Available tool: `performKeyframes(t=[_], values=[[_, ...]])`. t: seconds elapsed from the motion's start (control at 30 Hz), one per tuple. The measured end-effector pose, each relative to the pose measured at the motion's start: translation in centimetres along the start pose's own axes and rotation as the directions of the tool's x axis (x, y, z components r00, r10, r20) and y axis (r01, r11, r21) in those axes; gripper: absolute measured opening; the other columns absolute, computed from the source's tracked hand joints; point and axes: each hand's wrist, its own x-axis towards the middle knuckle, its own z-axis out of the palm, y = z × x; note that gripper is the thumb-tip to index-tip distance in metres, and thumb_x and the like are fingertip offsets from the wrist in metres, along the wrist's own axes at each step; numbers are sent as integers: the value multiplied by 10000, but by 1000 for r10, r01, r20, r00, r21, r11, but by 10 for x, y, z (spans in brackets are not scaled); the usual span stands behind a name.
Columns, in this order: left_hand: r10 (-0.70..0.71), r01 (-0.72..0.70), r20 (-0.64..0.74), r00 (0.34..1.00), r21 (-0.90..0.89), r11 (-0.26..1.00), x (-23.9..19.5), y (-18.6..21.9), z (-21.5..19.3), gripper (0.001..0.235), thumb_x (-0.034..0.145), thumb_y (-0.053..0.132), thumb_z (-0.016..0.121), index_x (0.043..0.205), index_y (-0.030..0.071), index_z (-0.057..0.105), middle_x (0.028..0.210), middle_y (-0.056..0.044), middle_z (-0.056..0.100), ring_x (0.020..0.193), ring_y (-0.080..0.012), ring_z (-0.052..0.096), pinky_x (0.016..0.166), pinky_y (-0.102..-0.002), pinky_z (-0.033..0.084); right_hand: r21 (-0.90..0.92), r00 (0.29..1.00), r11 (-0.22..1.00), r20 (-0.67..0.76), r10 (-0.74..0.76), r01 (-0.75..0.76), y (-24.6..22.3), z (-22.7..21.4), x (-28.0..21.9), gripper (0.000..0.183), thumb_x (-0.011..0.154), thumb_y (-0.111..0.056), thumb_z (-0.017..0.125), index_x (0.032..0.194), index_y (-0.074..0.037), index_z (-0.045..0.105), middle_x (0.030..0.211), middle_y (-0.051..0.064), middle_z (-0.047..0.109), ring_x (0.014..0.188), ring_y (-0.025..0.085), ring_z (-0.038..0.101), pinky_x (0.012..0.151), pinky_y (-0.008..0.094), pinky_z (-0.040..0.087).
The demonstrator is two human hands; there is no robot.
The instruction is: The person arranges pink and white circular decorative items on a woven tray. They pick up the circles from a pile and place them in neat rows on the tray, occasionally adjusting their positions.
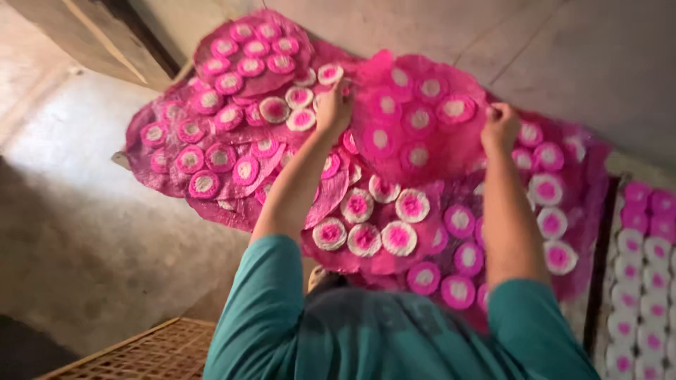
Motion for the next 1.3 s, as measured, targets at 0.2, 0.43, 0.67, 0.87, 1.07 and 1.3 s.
performKeyframes(t=[0.2,0.43,0.67,0.87,1.07,1.3], values=[[-302,221,198,933,348,911,18,-90,44,495,869,447,698,1215,103,611,1126,-221,703,1058,-407,681,884,-522,549,-440,938,860,98,333,-259,-21,53,-71,444,820,-360,834,935,47,701,945,289,704,885,489,673,728,600,524],[-272,194,375,886,233,953,40,-99,56,402,967,397,588,1233,97,622,1124,-225,720,1066,-412,688,910,-534,539,-304,874,846,76,480,-438,-23,68,-79,223,993,-241,720,1055,-38,654,1001,212,722,943,407,705,796,519,542],[276,-228,189,942,-243,943,61,-41,43,187,916,158,721,1068,72,654,940,-143,710,826,-261,699,748,-370,561,-57,958,957,13,285,-284,-54,42,-58,141,1027,-116,656,1117,-30,590,983,233,691,904,435,667,750,516,512],[317,8,426,847,-608,794,29,87,-7,59,994,97,644,1038,74,613,854,-19,582,725,-124,496,628,-287,420,255,875,846,-3,485,-468,-95,-98,-117,170,1002,-130,663,1102,-15,586,926,113,658,867,216,634,772,395,518],[327,191,781,532,-487,852,-116,214,0,32,1003,102,560,973,110,557,787,19,524,677,-73,470,605,-241,399,238,790,778,-62,610,-582,-130,-310,-240,246,1001,-204,672,1032,-8,527,894,71,529,868,153,526,803,315,455],[553,469,760,340,-647,601,-351,313,140,88,990,41,614,1055,71,562,906,24,528,829,-76,479,758,-235,407,139,754,795,-257,605,-591,-104,-531,-415,148,985,-127,653,977,-26,545,900,24,495,878,120,483,812,282,431]])
